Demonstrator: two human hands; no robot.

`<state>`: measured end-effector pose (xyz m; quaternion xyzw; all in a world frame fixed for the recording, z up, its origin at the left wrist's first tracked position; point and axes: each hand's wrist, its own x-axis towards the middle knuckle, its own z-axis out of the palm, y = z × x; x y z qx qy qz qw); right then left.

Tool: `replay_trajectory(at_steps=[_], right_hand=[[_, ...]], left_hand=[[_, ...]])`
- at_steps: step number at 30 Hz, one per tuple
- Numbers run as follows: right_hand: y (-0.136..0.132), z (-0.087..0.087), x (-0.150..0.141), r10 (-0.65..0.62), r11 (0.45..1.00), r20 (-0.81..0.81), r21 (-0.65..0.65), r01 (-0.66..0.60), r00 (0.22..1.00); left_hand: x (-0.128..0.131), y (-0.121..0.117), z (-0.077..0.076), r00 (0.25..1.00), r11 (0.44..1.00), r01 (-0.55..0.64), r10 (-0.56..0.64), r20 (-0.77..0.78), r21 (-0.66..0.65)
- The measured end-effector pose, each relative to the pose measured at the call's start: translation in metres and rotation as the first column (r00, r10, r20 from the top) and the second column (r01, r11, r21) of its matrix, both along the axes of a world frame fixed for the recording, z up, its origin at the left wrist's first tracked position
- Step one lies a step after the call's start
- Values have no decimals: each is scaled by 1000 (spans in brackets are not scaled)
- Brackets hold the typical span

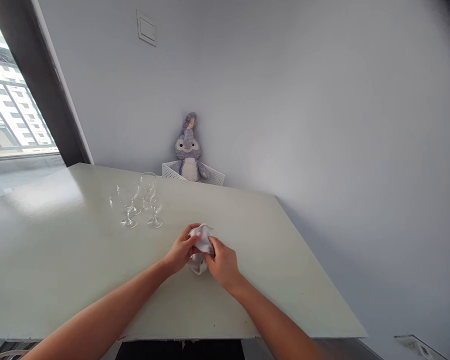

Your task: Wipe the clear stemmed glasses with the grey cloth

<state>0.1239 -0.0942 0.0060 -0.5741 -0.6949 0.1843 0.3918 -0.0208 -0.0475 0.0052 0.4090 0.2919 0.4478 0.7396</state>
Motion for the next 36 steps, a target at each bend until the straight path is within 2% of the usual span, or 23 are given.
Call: replay_trajectory(at_steps=[1, 2, 4, 6, 7, 9, 11, 13, 15, 17, 18, 20, 21, 23, 25, 27, 29, 31, 36], right_hand=[[4, 0, 2, -29, 997, -173, -73, 16, 984], [8, 2, 7, -71, 988, -359, -152, 17, 931], [15, 8, 21, -172, 964, -667, -265, -16, 725], [18, 19, 37, -220, 961, -831, -275, -33, 510], [17, 24, 45, -217, 966, -871, -255, -29, 441], [13, 34, 57, -198, 977, -904, -214, 1, 378], [7, 42, 66, -209, 977, -901, -206, 50, 379], [2, 48, 70, -254, 966, -871, -209, 150, 420], [0, 54, 68, -287, 948, -821, -168, 271, 494], [6, 58, 61, -251, 953, -749, -80, 292, 613], [11, 59, 56, -205, 969, -699, -49, 240, 685], [23, 56, 43, -58, 998, -543, -43, 41, 838], [30, 53, 36, 22, 996, -461, -70, -61, 887], [42, 40, 23, 161, 974, -270, -112, -197, 949], [50, 21, 12, 276, 953, 2, -127, -274, 961], [54, 1, 1, 372, 928, 314, -155, -340, 873], [60, -16, -9, 435, 899, 489, -188, -396, 756], [72, -25, -18, 462, 881, 554, -199, -429, 692], [129, -25, -26, 490, 867, 570, -242, -435, 659]], left_hand=[[-1, 0, 0, 1000, 1000, -10, 10, 16, 12], [-1, 0, 0, 999, 999, -25, 24, 26, 26], [-3, 1, -1, 999, 998, -31, 29, 31, 49], [-5, 1, -1, 999, 997, 34, -36, 27, 73], [-5, 0, -2, 995, 992, 94, -96, 17, 87], [-4, -3, -3, 973, 965, 232, -230, -32, 124], [-2, -6, -4, 925, 912, 375, -357, -130, 164], [-1, -8, -6, 849, 836, 514, -466, -249, 190], [0, -9, -8, 779, 770, 608, -530, -336, 195], [-1, -8, -8, 744, 738, 647, -555, -373, 193], [-1, -9, -7, 730, 726, 662, -569, -378, 187], [-4, -10, -4, 682, 681, 715, -628, -375, 161], [-5, -12, -2, 640, 641, 755, -675, -367, 140], [-6, -16, 2, 523, 525, 846, -781, -341, 94], [-6, -20, 5, 399, 404, 913, -858, -323, 56], [-5, -23, 5, 321, 329, 944, -892, -318, 29], [-2, -24, 4, 314, 325, 946, -901, -299, 16], [-1, -22, 1, 356, 365, 931, -896, -264, 15], [-2, -15, -8, 477, 484, 875, -854, -206, 21]])
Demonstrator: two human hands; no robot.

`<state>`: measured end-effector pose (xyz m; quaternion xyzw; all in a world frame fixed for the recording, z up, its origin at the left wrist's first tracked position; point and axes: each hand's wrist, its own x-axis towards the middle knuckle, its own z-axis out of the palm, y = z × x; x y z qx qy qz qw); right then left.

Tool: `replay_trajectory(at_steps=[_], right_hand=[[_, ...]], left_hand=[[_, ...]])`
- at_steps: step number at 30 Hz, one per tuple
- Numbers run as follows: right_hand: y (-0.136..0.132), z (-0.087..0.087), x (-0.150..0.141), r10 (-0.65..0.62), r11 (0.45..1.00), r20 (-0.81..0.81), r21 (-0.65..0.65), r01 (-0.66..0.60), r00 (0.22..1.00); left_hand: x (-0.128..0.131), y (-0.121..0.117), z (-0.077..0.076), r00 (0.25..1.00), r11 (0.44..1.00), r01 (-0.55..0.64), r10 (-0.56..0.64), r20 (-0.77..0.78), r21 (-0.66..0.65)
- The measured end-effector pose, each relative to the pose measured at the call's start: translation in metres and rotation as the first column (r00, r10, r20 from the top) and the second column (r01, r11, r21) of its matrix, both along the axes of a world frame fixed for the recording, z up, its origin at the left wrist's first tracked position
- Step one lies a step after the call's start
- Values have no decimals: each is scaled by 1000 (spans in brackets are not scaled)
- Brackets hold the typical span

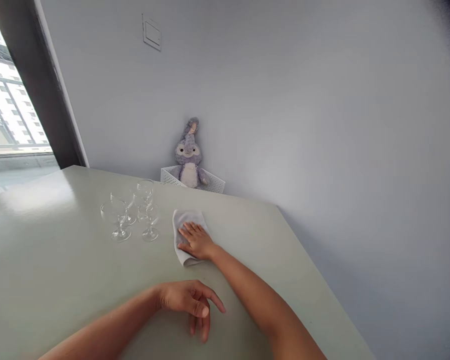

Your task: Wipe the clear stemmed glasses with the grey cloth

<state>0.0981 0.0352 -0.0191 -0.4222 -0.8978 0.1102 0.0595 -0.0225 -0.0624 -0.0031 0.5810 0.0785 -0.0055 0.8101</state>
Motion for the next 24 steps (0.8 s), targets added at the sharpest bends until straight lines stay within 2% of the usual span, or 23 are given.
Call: replay_trajectory(at_steps=[3, 6, 9, 12, 15, 19, 22, 24], right_hand=[[40, 3, 12, -108, 994, 51, -25, 109, 993], [75, 2, 41, -248, 968, 94, -24, 251, 964], [99, 0, 87, -381, 923, 113, -11, 385, 918], [108, -1, 144, -537, 841, 139, 5, 541, 832], [100, -3, 202, -670, 736, 168, 23, 677, 723], [69, -4, 265, -789, 600, 202, 51, 798, 580], [39, -4, 297, -837, 524, 228, 71, 848, 498], [19, -4, 308, -851, 497, 241, 87, 863, 466]], left_hand=[[0, 3, -5, 997, 996, -81, 82, 6, -41], [2, 4, -7, 990, 988, -136, 138, 12, -72], [3, 5, -8, 988, 985, -147, 150, 31, -86], [3, 6, -8, 987, 983, -146, 152, 50, -112], [3, 8, -8, 986, 979, -146, 155, 56, -142], [2, 9, -7, 988, 975, -146, 153, 35, -165], [1, 9, -7, 985, 974, -164, 170, 28, -156], [0, 9, -8, 984, 976, -167, 173, 30, -141]])
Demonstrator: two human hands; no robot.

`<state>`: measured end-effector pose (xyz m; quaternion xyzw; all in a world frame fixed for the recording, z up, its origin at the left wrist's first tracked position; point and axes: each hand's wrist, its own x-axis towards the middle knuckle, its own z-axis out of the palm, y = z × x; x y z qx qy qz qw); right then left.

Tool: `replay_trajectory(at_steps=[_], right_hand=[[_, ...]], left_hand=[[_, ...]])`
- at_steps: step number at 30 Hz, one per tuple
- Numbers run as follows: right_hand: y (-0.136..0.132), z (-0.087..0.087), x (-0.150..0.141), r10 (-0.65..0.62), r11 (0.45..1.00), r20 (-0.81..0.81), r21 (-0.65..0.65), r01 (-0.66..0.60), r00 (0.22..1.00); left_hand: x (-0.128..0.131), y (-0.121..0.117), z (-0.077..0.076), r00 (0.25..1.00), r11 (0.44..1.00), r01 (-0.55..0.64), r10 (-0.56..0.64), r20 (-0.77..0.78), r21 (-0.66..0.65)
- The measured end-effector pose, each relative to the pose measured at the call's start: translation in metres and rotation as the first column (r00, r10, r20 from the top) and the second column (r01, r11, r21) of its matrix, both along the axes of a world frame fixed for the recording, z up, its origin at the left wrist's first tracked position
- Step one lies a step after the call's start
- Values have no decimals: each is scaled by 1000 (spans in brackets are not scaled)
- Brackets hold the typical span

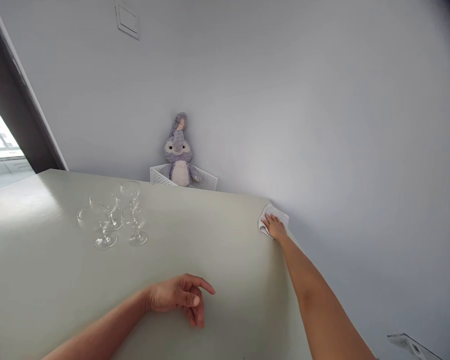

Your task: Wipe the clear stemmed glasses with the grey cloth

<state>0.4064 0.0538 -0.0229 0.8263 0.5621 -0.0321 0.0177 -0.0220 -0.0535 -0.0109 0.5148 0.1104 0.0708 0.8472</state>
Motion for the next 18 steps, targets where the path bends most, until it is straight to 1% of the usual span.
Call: replay_trajectory(at_steps=[3, 6, 8, 10, 12, 14, 15, 16, 18], right_hand=[[-34, -2, 1, 9, 1000, 26, 3, -9, 1000], [-74, -9, -15, 77, 997, 43, 11, -77, 996], [-106, -15, -34, 148, 988, 50, 27, -149, 988], [-140, -19, -61, 274, 956, 59, 92, -278, 960], [-175, -18, -96, 377, 916, 20, 140, -376, 926], [-206, -12, -137, 508, 854, -56, 168, -493, 860], [-219, -7, -158, 588, 805, -103, 173, -568, 802], [-230, -1, -178, 668, 744, -152, 172, -646, 729], [-241, 11, -210, 803, 590, -240, 186, -786, 545]], left_hand=[[0, 0, -1, 1000, 1000, 7, -7, 3, 14], [1, -1, 0, 1000, 1000, 16, -16, 8, 20], [2, -1, 1, 1000, 1000, 19, -19, 6, 25], [3, -2, 2, 1000, 999, 20, -20, -3, 34], [4, -2, 2, 1000, 999, 25, -24, -10, 48], [4, -3, 3, 999, 997, 36, -35, -13, 62], [4, -3, 4, 999, 997, 42, -41, -13, 70], [4, -4, 4, 999, 996, 48, -47, -15, 79], [3, -5, 6, 998, 993, 56, -54, -20, 106]])
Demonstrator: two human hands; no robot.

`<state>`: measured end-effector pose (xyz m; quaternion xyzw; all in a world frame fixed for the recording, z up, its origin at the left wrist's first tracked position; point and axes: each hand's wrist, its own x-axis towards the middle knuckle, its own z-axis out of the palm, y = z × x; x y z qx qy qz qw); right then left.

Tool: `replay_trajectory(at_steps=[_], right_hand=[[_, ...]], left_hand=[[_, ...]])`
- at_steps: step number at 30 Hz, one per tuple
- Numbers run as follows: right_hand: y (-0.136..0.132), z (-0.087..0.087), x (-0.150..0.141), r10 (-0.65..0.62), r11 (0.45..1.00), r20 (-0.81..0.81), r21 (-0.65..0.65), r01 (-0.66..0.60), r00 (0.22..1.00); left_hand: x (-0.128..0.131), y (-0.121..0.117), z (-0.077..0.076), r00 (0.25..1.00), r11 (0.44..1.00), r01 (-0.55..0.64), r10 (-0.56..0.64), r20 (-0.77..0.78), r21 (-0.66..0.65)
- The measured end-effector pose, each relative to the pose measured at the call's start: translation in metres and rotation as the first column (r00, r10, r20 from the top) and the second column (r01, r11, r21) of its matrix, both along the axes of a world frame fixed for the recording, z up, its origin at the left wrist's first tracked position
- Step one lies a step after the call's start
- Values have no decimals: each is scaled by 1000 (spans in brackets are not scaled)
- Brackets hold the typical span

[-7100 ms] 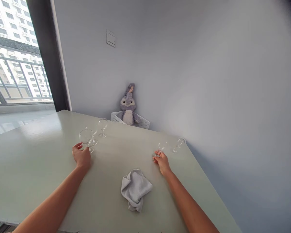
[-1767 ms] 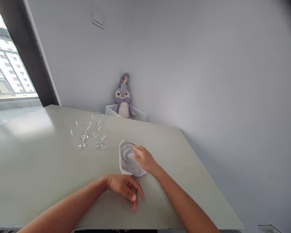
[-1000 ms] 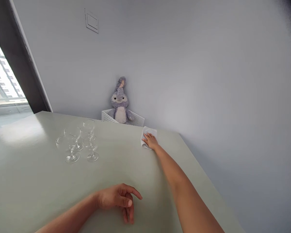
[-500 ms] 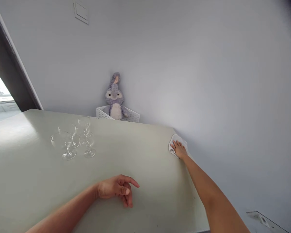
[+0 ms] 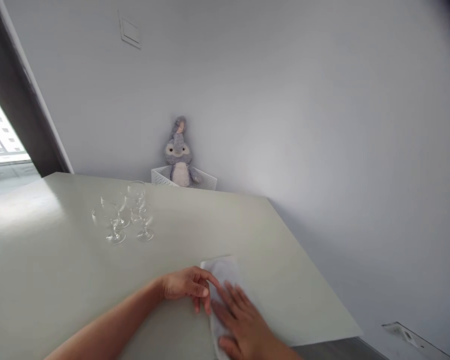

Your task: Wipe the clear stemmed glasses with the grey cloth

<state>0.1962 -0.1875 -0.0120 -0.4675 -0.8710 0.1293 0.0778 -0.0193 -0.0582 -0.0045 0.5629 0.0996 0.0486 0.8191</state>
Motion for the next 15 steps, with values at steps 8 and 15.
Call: replay_trajectory(at_steps=[8, 15], right_hand=[[103, 8, -17, -29, 999, -1, -26, 29, 1000], [222, 8, -58, -296, 953, 84, -32, 300, 951]], left_hand=[[-6, 2, -1, 1000, 999, 18, -19, -14, -43], [-6, 5, -4, 997, 995, 77, -76, 20, -70]])
